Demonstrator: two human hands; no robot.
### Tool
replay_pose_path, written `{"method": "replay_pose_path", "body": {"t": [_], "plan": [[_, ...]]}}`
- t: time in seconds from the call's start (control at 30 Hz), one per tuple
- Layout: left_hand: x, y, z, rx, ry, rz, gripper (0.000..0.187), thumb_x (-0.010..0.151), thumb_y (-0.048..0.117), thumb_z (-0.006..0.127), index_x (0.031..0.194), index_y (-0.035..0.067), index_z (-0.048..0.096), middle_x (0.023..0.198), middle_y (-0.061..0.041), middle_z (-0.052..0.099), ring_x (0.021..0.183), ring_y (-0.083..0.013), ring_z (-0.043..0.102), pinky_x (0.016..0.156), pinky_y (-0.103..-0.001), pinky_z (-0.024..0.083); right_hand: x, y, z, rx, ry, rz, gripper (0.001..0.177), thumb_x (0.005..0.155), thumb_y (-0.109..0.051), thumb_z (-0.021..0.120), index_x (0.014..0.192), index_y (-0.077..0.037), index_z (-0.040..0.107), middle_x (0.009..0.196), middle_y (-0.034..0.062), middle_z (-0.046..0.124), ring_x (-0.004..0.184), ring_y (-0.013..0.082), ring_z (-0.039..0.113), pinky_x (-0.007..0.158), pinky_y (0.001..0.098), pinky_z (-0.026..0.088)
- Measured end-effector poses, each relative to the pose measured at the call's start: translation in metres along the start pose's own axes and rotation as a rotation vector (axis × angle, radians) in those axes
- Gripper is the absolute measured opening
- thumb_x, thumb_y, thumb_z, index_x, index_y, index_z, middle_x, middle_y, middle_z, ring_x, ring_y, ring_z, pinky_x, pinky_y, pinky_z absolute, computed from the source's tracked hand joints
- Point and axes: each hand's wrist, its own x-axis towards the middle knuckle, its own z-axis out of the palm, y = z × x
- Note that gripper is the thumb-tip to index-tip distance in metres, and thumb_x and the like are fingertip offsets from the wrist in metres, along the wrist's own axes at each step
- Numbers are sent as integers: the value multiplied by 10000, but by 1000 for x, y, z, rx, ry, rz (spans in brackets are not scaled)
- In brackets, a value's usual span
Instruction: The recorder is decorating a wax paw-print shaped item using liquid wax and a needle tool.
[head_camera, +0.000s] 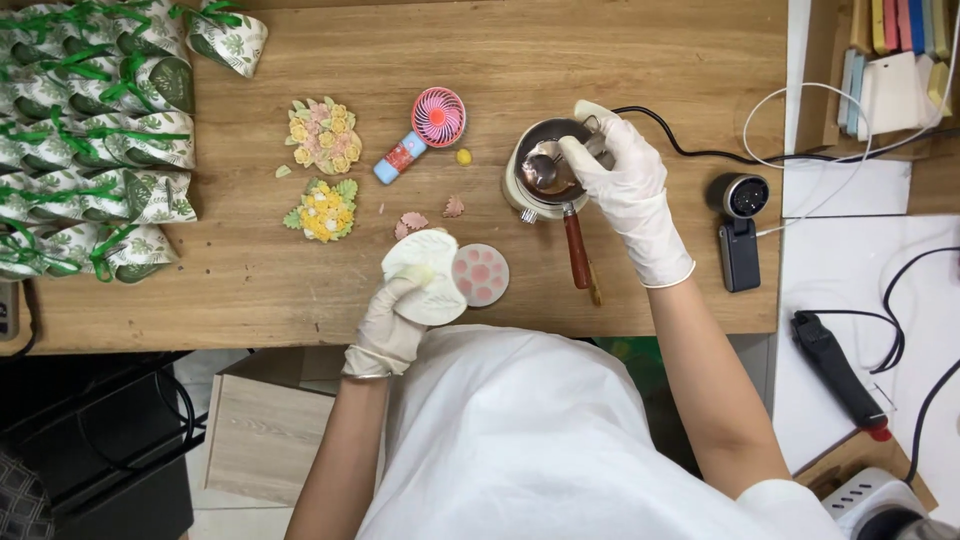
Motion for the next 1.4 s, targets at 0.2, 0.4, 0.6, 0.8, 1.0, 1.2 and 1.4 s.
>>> {"method": "replay_pose_path", "body": {"t": [0.2,0.4,0.6,0.8,1.0,1.2,1.4], "plan": [[-3,3,82,-518,-394,-345,640,924,127,628,1494,-65,409,1482,-248,517,1379,-386,509,1194,-545,384,7,19,4,141,-80,80,202,994,-132,806,1141,-40,704,928,39,734,793,69,660,710,237,557],[5,5,104,-289,-394,-251,679,1020,281,572,1553,-77,350,1586,-283,419,1468,-379,447,1229,-472,368,5,5,0,105,-199,147,124,1054,-130,723,991,-38,669,804,35,725,707,93,691,641,262,535],[11,14,103,-405,-366,-385,868,1010,579,516,1559,-73,350,1591,-279,409,1472,-402,411,1196,-501,363,-1,20,-6,-113,4,-37,141,1051,-69,780,978,-19,671,837,143,689,710,239,651,669,341,528],[14,23,108,-373,-431,-397,849,1020,582,496,1576,-45,358,1604,-247,418,1485,-394,413,1201,-501,368,-8,48,-2,-203,142,-215,217,1068,-45,725,1278,7,698,1133,124,723,916,235,728,798,335,587],[28,13,101,-346,-405,-408,753,1071,520,453,1551,-56,392,1535,-244,506,1406,-395,515,1146,-503,455,-5,29,-6,390,82,542,228,1043,-229,700,1067,-2,709,839,51,715,628,74,669,514,192,464],[50,-14,85,-176,-237,-259,624,1071,477,486,1434,-30,523,1391,-179,611,1206,-331,630,1027,-502,532,-13,24,-21,546,193,496,214,1063,-228,688,1051,-15,695,865,72,737,651,91,662,565,205,503],[48,-36,75,110,112,-213,647,991,539,520,1410,48,567,1345,-118,685,1204,-237,680,999,-423,564,-20,22,-28,516,206,491,215,1066,-228,691,1078,-13,706,876,74,733,665,94,668,584,207,517]]}}
